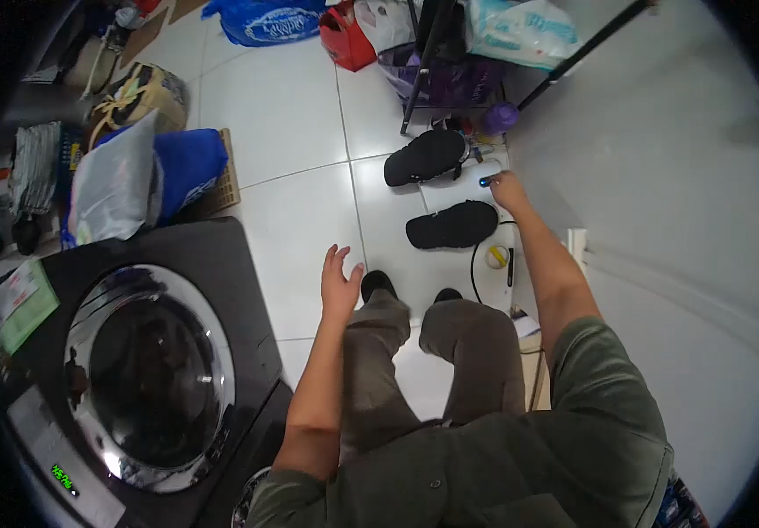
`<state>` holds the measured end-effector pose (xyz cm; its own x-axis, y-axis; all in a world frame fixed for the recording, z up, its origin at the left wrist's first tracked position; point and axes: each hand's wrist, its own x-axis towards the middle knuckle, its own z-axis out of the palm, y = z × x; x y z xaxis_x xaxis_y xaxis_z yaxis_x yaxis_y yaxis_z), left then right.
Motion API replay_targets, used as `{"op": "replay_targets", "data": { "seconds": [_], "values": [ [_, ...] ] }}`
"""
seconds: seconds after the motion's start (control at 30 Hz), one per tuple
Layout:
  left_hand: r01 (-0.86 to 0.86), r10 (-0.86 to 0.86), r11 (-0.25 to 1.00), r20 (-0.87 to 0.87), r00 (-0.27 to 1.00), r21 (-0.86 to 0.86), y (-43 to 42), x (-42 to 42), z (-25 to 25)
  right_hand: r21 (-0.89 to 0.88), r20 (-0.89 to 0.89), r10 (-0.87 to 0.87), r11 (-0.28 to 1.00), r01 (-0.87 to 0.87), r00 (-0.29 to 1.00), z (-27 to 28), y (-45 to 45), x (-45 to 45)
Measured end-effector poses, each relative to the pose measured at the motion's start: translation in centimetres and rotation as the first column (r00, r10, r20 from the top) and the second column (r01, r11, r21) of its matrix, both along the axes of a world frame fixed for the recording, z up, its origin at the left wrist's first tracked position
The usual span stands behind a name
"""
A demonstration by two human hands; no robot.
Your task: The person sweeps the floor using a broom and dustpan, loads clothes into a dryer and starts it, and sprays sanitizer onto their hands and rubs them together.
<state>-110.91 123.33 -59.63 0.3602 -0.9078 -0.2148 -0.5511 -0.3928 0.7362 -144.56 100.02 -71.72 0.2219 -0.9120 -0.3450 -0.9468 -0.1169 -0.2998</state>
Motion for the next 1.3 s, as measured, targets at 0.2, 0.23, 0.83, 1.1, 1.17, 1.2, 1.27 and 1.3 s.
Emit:
{"op": "replay_targets", "data": {
  "seconds": [0.2,0.23,0.83,1.1,1.17,1.2,1.27,1.3],
  "values": [
    [0.126,-0.13,0.973,0.007,0.991,0.194,-0.4,2.2,-7.1,0.183,-0.344,0.297,0.952,-0.247,0.891,-6.5,-8.1,2.6],
    [0.05,-0.032,0.977,-0.089,0.995,0.207,-0.9,3.2,-7.2,0.22,-0.359,0.334,0.938,-0.269,0.872,-8.1,-8.6,2.9],
    [-0.183,0.206,0.977,-0.244,0.948,0.114,-1.6,4.3,-4.6,0.329,-0.598,0.539,0.84,-0.432,0.593,-16.6,-12.7,0.3],
    [-0.029,0.034,0.999,-0.217,0.976,0.026,-5.2,2.4,-5.6,0.14,-0.339,0.215,0.974,-0.177,0.916,-11.0,-10.7,-2.8],
    [0.007,-0.008,1.0,-0.233,0.972,-0.007,-7.4,1.0,-5.5,0.183,-0.247,0.281,0.953,-0.24,0.927,-8.5,-9.7,-2.9],
    [0.04,-0.058,0.995,-0.215,0.975,-0.086,-8.6,0.7,-6.4,0.024,-0.136,0.158,0.987,-0.156,0.978,-7.2,-9.2,-2.5],
    [0.092,-0.124,0.983,-0.202,0.972,-0.157,-10.3,-0.6,-7.9,-0.117,-0.014,0.028,0.993,-0.03,0.999,-4.2,-7.2,-2.1],
    [0.121,-0.175,0.96,-0.202,0.964,-0.252,-11.6,-1.3,-8.2,-0.193,0.169,-0.075,0.975,0.107,0.983,-2.3,-6.5,-1.8]
  ]
}}
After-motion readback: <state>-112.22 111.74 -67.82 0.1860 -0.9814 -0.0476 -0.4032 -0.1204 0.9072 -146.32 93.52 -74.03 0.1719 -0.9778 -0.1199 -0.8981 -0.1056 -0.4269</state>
